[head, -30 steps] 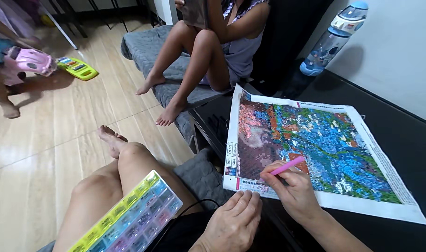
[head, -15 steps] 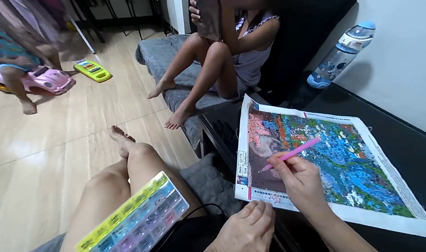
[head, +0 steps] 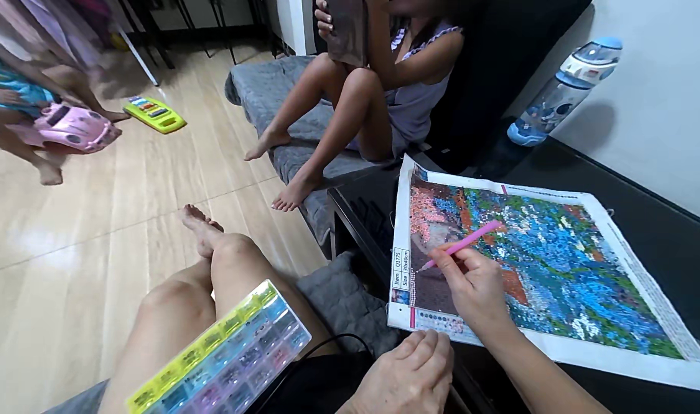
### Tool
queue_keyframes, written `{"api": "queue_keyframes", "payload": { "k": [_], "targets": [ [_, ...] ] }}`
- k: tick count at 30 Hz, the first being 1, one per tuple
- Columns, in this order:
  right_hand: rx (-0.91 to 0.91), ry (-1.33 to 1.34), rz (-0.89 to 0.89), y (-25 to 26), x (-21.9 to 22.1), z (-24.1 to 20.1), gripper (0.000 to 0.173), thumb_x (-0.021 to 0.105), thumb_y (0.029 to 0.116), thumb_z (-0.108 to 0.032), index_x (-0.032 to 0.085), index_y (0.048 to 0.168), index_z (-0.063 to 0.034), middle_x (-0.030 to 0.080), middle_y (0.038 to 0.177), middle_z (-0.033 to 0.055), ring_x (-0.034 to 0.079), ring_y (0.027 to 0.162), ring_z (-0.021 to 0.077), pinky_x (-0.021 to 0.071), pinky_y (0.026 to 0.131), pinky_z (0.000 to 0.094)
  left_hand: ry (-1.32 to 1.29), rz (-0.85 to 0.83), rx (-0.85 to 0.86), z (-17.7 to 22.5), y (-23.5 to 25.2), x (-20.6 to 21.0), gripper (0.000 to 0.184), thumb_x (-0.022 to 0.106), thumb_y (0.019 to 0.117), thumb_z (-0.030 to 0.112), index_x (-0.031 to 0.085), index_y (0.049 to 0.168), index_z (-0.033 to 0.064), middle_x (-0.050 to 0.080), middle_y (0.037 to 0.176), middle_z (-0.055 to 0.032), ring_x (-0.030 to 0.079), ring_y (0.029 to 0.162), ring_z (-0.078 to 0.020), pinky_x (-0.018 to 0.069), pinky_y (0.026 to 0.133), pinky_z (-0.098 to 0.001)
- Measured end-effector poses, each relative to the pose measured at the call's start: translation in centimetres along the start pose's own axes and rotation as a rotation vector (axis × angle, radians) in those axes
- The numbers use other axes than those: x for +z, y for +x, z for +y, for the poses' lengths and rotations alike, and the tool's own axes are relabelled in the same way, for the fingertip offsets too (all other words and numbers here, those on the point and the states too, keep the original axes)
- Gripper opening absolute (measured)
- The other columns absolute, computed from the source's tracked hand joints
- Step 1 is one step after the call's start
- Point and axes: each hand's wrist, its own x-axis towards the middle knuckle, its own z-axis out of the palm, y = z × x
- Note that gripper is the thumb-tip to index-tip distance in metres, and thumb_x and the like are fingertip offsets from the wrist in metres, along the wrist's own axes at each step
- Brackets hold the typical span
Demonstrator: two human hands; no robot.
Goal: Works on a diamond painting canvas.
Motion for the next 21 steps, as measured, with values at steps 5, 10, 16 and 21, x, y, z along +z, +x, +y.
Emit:
{"api": "queue_keyframes", "payload": {
  "k": [5,10,16,21],
  "targets": [
    [-0.005,0.007,-0.008,0.01,0.15,0.09,0.025,0.060,0.1000,-0.024,0.072,0.092,-0.0037,0.066,0.079,0.0000,0.059,0.071,0.0025,0.0485,0.068,0.0197,-0.007,-0.004,0.001,-0.03,-0.07,-0.01,0.028,0.047,0.0983,-0.003,0.074,0.107,0.0005,0.075,0.116,-0.0120,0.072,0.108,-0.0221,0.0521,0.101,-0.0308],
    [-0.009,0.015,-0.006,0.01,0.29,0.19,0.025,0.060,0.1001,-0.023,0.072,0.090,-0.0031,0.066,0.081,0.0005,0.059,0.072,0.0015,0.0485,0.068,0.0180,-0.012,0.000,0.000,-0.04,-0.04,-0.03,0.028,0.048,0.0982,-0.003,0.074,0.106,0.0008,0.075,0.116,-0.0119,0.072,0.108,-0.0224,0.0520,0.101,-0.0306],
    [0.004,0.025,-0.022,-0.08,0.45,0.23,0.024,0.061,0.0997,-0.022,0.072,0.091,-0.0037,0.066,0.081,0.0000,0.058,0.071,0.0014,0.0482,0.068,0.0184,-0.007,-0.002,0.004,-0.10,-0.05,-0.04,0.027,0.048,0.0986,-0.003,0.074,0.106,0.0007,0.075,0.116,-0.0117,0.072,0.107,-0.0215,0.0522,0.101,-0.0302],
    [-0.015,0.010,-0.018,-0.09,0.55,0.40,0.023,0.061,0.0991,-0.022,0.072,0.091,-0.0028,0.066,0.080,0.0009,0.059,0.071,0.0035,0.0482,0.069,0.0199,-0.007,0.001,0.001,-0.07,-0.05,0.02,0.028,0.048,0.0987,-0.003,0.074,0.107,0.0005,0.075,0.116,-0.0115,0.072,0.108,-0.0216,0.0519,0.101,-0.0300]
  ]
}}
